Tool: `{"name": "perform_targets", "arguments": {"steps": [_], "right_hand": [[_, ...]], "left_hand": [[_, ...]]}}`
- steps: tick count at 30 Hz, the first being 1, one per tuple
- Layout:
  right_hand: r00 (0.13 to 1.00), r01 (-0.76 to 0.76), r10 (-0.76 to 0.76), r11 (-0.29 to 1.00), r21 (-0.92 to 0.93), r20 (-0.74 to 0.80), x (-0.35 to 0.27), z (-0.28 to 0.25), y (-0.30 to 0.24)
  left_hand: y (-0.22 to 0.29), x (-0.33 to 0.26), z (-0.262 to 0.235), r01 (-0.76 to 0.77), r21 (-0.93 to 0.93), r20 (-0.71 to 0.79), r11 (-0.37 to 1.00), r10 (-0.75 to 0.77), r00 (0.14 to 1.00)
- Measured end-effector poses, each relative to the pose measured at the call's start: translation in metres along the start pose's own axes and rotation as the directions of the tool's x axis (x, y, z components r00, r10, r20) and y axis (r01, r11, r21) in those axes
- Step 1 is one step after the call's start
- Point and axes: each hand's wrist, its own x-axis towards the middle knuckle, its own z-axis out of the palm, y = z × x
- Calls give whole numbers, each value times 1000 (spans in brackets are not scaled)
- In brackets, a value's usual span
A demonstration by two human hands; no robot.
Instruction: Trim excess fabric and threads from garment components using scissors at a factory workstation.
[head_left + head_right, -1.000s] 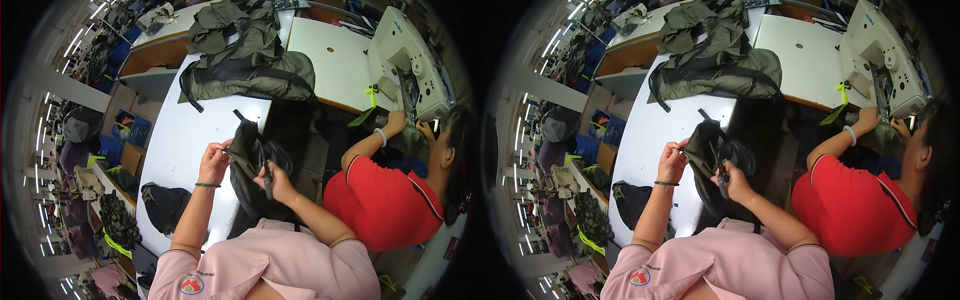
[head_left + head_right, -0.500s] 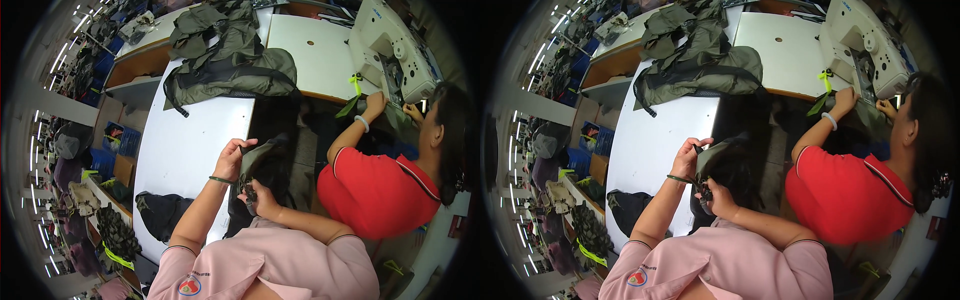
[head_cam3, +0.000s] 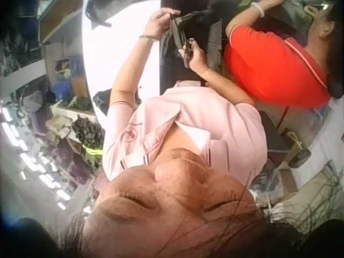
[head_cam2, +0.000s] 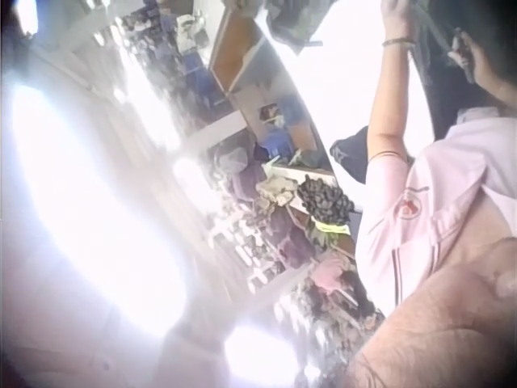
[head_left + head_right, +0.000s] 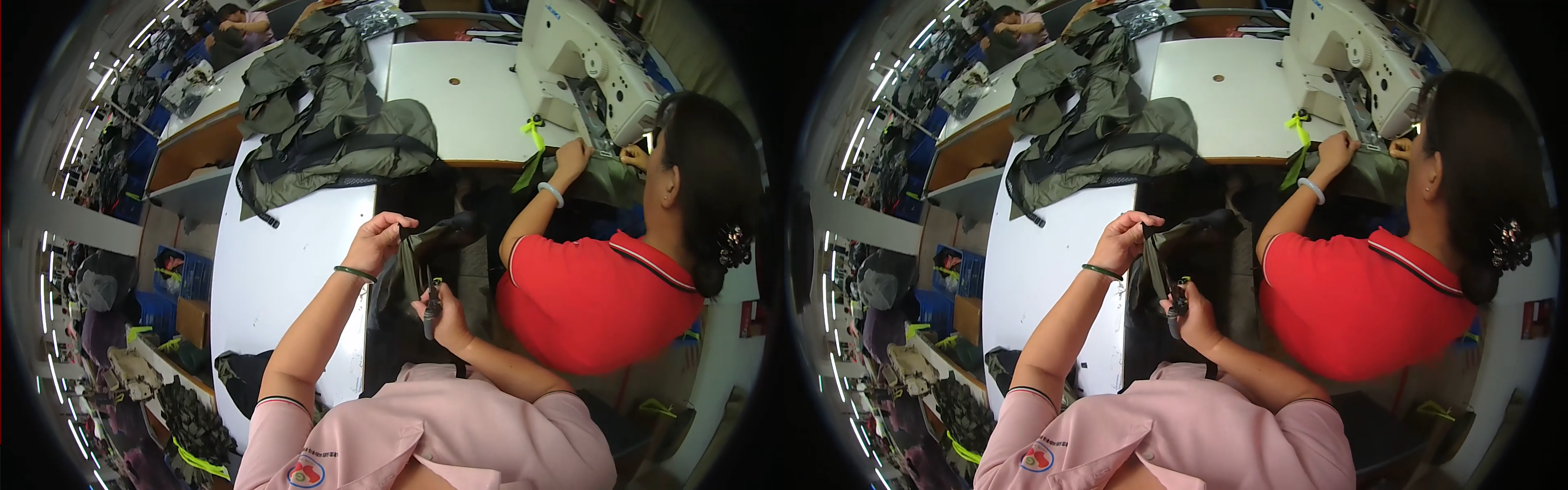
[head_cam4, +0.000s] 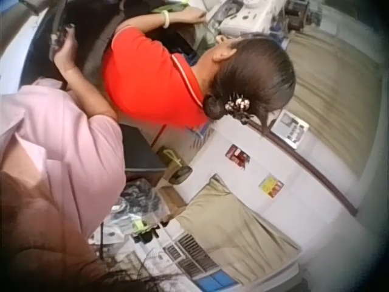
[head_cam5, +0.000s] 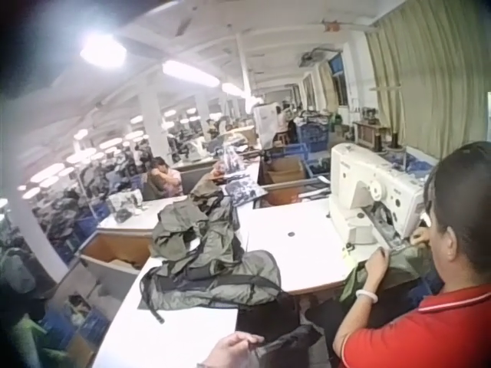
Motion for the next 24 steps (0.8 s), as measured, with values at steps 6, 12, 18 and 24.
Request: {"name": "perform_targets", "arguments": {"steps": [6, 12, 18, 24], "right_hand": [[981, 79, -119, 967, -243, -155, 20, -41, 12], [974, 65, -121, 959, -276, -190, 31, -68, 18], [975, 87, -143, 950, -299, -171, 36, -75, 20], [977, 74, -124, 959, -275, -172, 36, -67, 17]], "left_hand": [[7, 33, 33, 33, 153, 34, 988, -38, 999], [16, 38, 52, 46, 262, 9, 964, -50, 999], [25, 37, 52, 54, 294, 8, 954, -59, 998], [28, 31, 42, 40, 336, 5, 941, -44, 999]]}}
